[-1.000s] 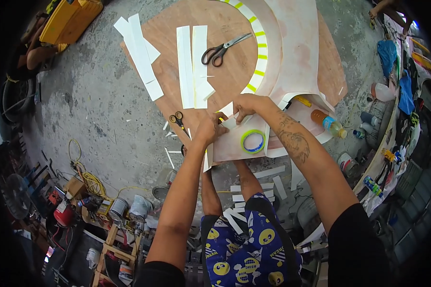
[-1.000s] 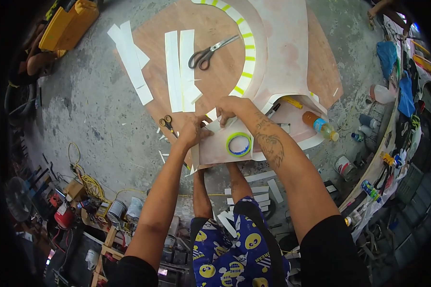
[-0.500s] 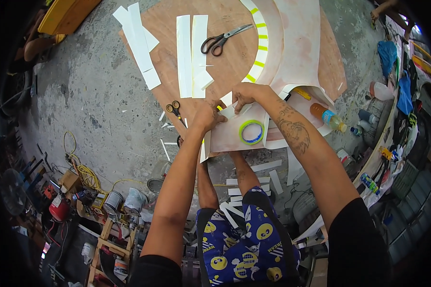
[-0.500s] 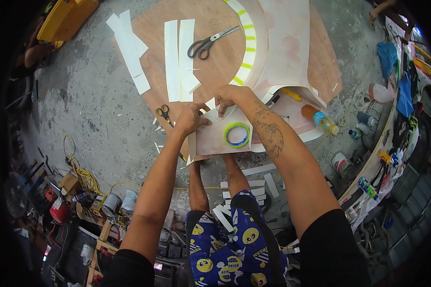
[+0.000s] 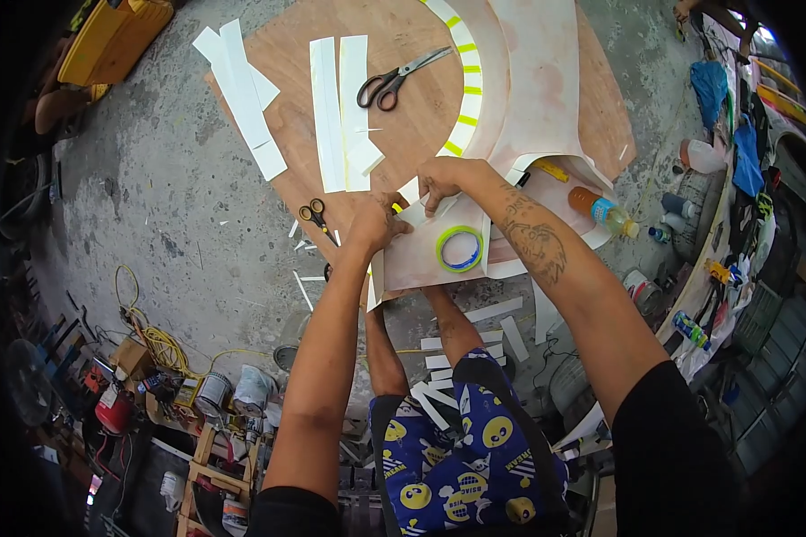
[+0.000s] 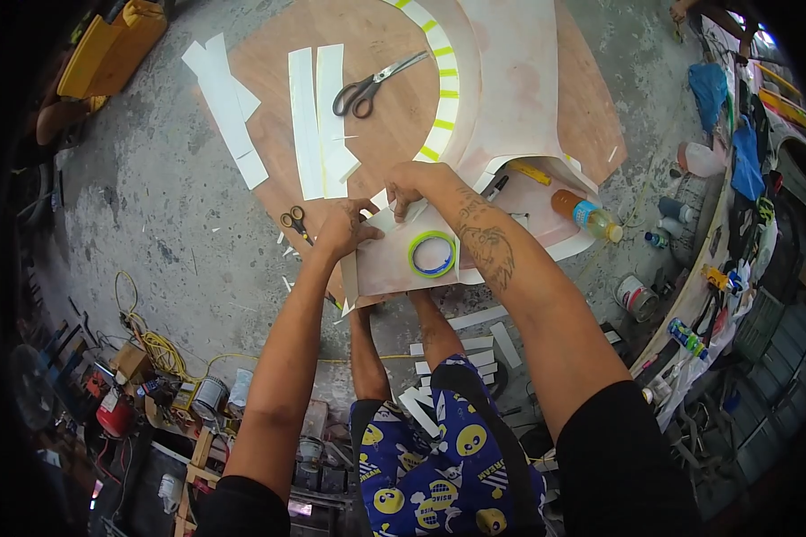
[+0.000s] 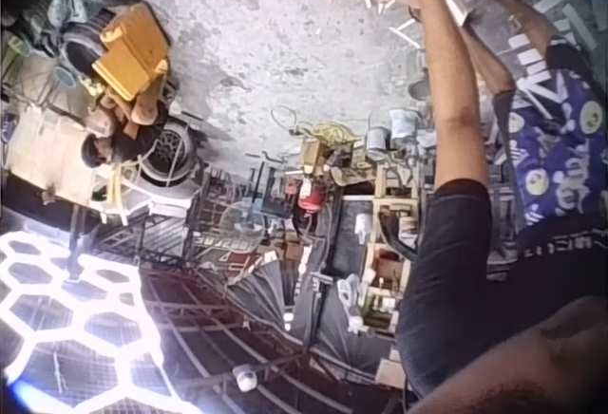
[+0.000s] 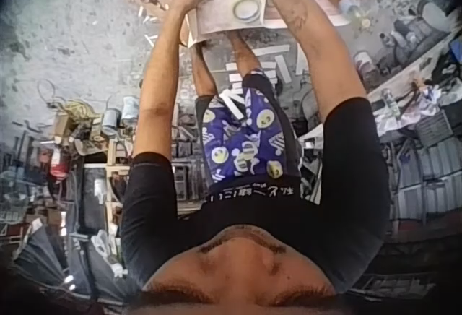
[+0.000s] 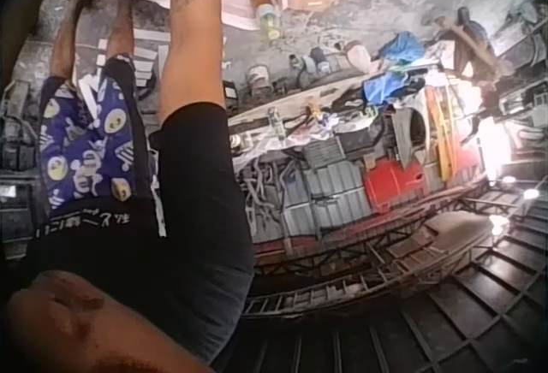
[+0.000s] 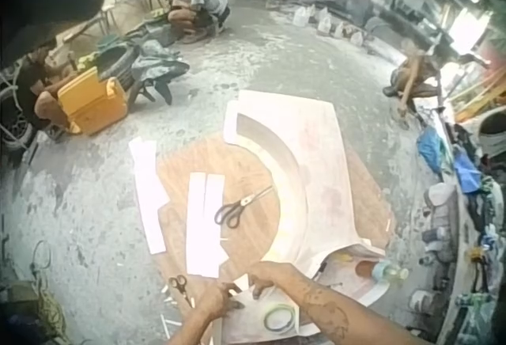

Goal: Cutting and fitting foam or plastic strips to a custom motorcycle fairing mold or component.

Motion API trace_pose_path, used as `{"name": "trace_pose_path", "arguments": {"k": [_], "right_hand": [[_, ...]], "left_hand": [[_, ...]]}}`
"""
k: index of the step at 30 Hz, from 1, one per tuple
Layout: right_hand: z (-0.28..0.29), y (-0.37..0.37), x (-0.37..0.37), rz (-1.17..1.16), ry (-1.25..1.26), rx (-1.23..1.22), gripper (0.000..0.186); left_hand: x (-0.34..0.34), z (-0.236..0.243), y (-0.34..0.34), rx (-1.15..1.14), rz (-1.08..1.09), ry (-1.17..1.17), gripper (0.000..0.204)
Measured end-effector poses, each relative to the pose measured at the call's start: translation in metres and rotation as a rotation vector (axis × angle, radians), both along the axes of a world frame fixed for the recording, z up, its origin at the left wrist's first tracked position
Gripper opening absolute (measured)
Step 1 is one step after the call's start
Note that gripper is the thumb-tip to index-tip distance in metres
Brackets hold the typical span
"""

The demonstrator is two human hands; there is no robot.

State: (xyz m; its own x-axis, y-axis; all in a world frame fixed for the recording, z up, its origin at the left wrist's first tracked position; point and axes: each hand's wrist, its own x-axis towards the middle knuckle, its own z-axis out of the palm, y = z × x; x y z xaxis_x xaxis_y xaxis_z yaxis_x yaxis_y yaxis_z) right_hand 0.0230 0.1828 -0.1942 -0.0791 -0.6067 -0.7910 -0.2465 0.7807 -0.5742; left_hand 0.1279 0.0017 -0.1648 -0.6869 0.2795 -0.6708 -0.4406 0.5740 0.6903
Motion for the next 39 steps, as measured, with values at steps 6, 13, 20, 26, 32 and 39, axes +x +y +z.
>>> {"name": "trace_pose_path", "arguments": {"k": [6, 13, 20, 26, 32, 39], "right_hand": [[0.009, -0.009, -0.001, 0.061, 0.012, -0.084, 0.056], [0.020, 0.004, 0.001, 0.062, 0.112, -0.078, 0.046], [0.028, -0.013, 0.011, 0.134, 0.091, -0.158, 0.038], [0.027, -0.028, 0.025, 0.062, 0.124, -0.288, 0.029], [0.023, -0.026, 0.022, 0.038, 0.116, -0.265, 0.030], [0.025, -0.015, 0.021, -0.057, 0.090, -0.313, 0.058]], "left_hand": [[0.002, 0.001, -0.012, 0.047, -0.015, -0.033, 0.051], [0.051, 0.030, -0.045, 0.147, 0.315, 0.097, 0.071], [0.094, 0.021, -0.018, -0.017, 0.481, 0.178, 0.041], [0.094, 0.007, -0.011, -0.043, 0.554, 0.279, 0.035], [0.087, 0.003, -0.008, -0.017, 0.563, 0.232, 0.032], [0.089, 0.021, -0.010, -0.002, 0.591, 0.187, 0.044]]}}
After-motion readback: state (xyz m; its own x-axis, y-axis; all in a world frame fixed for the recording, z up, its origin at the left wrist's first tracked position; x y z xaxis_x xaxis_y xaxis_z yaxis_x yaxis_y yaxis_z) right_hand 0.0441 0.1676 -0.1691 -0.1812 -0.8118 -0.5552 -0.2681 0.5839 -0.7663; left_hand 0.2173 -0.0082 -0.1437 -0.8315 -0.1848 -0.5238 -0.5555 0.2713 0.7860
